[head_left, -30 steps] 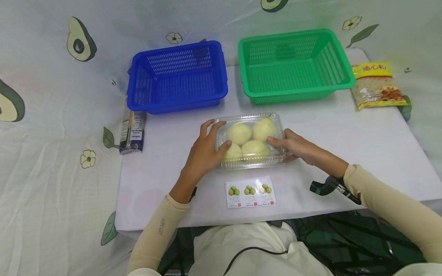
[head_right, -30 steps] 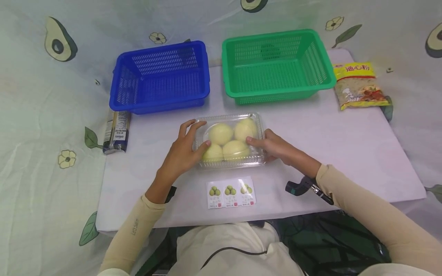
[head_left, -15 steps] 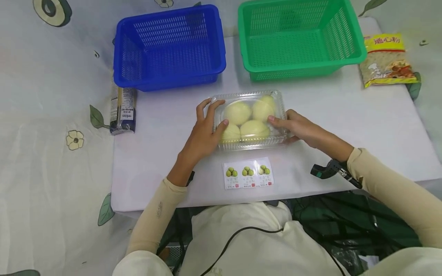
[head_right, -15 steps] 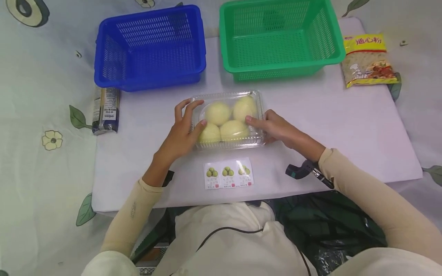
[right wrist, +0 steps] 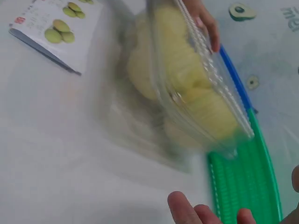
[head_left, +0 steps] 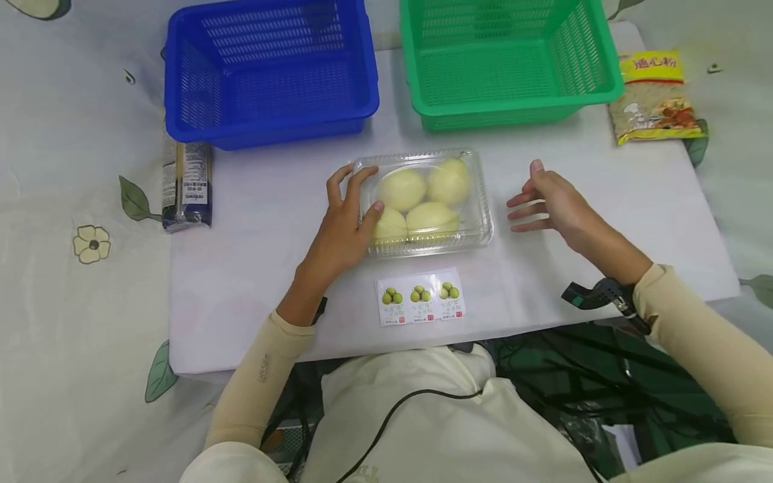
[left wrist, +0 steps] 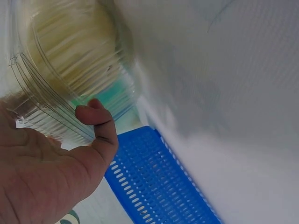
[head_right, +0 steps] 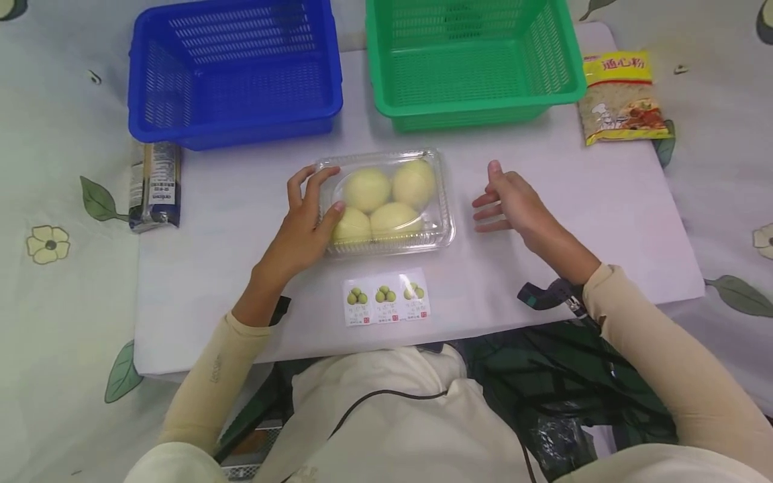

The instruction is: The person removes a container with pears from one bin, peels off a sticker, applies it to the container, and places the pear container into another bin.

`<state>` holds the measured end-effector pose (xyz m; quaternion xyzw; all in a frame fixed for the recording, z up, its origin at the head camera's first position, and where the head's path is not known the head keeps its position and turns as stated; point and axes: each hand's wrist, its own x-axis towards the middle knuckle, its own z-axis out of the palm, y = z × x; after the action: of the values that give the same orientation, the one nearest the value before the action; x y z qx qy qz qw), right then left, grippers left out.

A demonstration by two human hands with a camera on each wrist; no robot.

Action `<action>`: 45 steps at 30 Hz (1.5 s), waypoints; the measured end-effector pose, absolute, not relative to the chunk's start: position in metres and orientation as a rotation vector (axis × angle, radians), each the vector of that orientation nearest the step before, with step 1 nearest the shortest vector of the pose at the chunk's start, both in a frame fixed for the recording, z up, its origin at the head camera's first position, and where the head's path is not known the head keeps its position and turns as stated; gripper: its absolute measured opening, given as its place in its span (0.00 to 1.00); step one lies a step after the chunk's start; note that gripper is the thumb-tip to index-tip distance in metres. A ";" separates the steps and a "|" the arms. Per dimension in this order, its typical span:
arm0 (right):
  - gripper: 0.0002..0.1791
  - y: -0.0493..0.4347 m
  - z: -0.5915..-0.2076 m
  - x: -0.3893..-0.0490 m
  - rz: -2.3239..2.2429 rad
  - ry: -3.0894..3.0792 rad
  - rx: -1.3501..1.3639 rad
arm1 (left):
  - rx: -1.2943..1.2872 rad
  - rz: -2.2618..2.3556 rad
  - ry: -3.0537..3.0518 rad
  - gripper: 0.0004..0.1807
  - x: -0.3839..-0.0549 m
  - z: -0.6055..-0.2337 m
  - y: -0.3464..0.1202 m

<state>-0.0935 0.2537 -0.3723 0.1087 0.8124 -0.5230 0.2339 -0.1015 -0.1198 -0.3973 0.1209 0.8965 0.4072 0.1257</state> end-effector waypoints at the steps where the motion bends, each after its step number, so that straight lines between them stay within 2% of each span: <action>1: 0.32 0.259 -0.370 -0.095 -1.459 2.242 0.312 | 0.347 1.188 2.609 0.32 -0.100 -0.398 -0.121; 6: 0.28 0.281 -0.358 -0.110 -1.530 2.282 0.420 | 0.318 1.198 2.610 0.32 -0.091 -0.398 -0.128; 14: 0.17 0.312 -0.342 -0.166 -1.600 2.273 0.756 | 0.279 1.258 2.596 0.32 -0.084 -0.402 -0.129; 19: 0.14 0.311 -0.334 -0.161 -1.671 2.404 0.706 | 0.307 1.270 2.609 0.31 -0.080 -0.402 -0.122; 21: 0.09 0.303 -0.330 -0.147 -1.654 2.590 0.580 | 0.326 1.272 2.620 0.31 -0.079 -0.399 -0.119; 23: 0.06 0.291 -0.327 -0.128 -1.577 2.863 0.332 | 0.344 1.279 2.627 0.31 -0.079 -0.395 -0.117; 25: 0.10 0.274 -0.325 -0.103 -1.440 3.121 0.016 | 0.354 1.287 2.627 0.31 -0.079 -0.389 -0.116; 28: 0.18 0.247 -0.328 -0.062 -1.195 3.319 -0.626 | 0.362 1.293 2.630 0.31 -0.079 -0.382 -0.114; 31: 0.25 0.220 -0.337 -0.022 -0.944 3.192 -1.214 | 0.368 1.296 2.631 0.31 -0.080 -0.376 -0.112; 33: 0.25 0.206 -0.346 -0.001 -0.784 3.034 -1.461 | 0.369 1.298 2.633 0.31 -0.080 -0.374 -0.111; 36: 0.17 0.195 -0.361 0.021 -0.533 2.829 -1.585 | 0.366 1.302 2.630 0.30 -0.080 -0.370 -0.109; 38: 0.22 0.193 -0.368 0.029 -0.399 2.749 -1.576 | 0.365 1.301 2.628 0.30 -0.081 -0.369 -0.108; 40: 0.30 0.192 -0.372 0.032 -0.278 2.713 -1.553 | 0.360 1.298 2.623 0.31 -0.080 -0.368 -0.106; 45: 0.31 0.187 -0.377 0.034 -0.142 2.678 -1.546 | 0.351 1.292 2.598 0.31 -0.078 -0.366 -0.104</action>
<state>0.0338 0.1870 -0.3769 -0.4994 0.8648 -0.0458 0.0231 -0.0776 -0.1038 -0.3663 0.1195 0.8835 0.4395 0.1090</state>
